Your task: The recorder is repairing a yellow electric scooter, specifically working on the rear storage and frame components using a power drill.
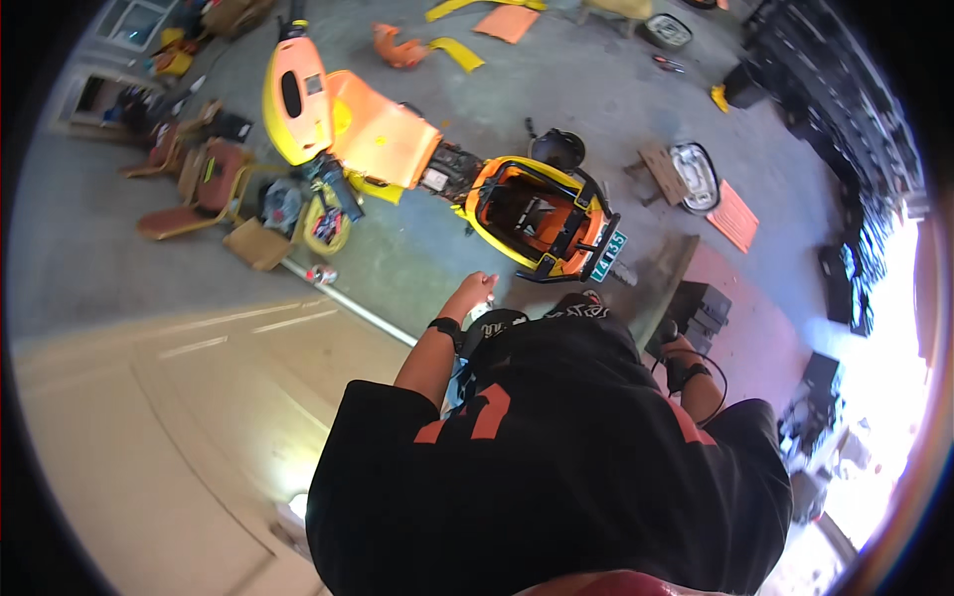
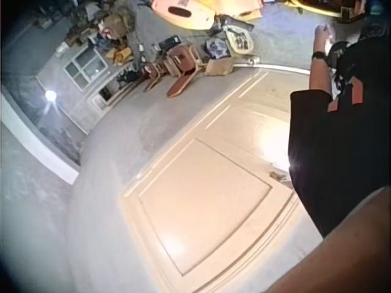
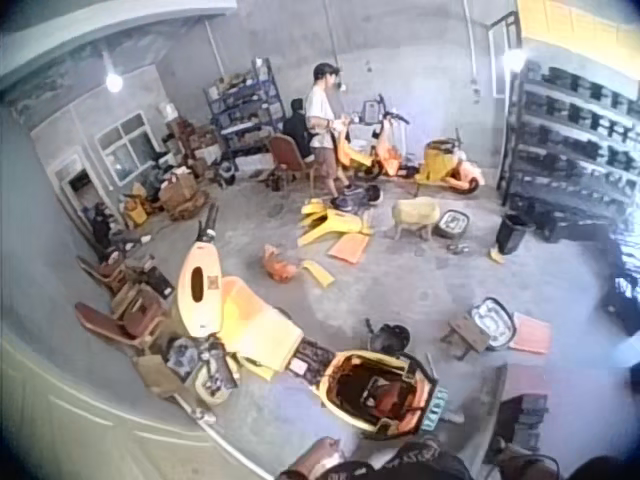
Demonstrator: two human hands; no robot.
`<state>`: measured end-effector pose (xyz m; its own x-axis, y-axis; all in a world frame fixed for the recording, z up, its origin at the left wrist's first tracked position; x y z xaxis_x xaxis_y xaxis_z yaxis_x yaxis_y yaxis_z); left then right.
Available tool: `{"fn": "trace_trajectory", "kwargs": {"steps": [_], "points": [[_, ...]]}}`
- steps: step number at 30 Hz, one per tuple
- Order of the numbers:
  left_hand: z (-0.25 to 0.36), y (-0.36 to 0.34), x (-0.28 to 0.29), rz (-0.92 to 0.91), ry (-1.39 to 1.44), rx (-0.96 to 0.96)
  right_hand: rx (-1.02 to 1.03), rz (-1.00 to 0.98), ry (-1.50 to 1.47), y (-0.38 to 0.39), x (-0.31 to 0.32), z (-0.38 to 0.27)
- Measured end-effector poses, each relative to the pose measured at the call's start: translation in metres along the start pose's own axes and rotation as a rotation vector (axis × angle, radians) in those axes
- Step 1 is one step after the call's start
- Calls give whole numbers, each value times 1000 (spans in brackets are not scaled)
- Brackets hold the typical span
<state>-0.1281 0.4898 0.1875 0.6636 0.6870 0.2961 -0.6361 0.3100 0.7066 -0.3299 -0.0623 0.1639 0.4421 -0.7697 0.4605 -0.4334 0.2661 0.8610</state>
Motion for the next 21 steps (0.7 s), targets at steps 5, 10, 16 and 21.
{"fn": "trace_trajectory", "kwargs": {"steps": [5,10,16,21], "points": [[12,-49,32,-14,-8,-264,-130,-269,-109,98,-46,-23],[39,-97,36,64,-196,-414,-173,-271,-278,183,-93,-76],[62,-153,-6,143,-428,-582,-266,-184,-395,214,-134,-105],[44,-170,-33,355,-576,-581,-228,-101,-274,164,-168,-64]]}}
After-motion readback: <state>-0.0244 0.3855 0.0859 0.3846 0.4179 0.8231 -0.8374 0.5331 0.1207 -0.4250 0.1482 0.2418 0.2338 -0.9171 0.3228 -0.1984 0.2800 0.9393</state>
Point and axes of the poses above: each hand's wrist, its own y-axis away from the middle knuckle, its own x-axis out of the back of the hand, z = x × y, the point moved 2 cm from there along -y, towards the middle knuckle, and after that the axes turned 12 degrees about -z, right-handed, at the moved point
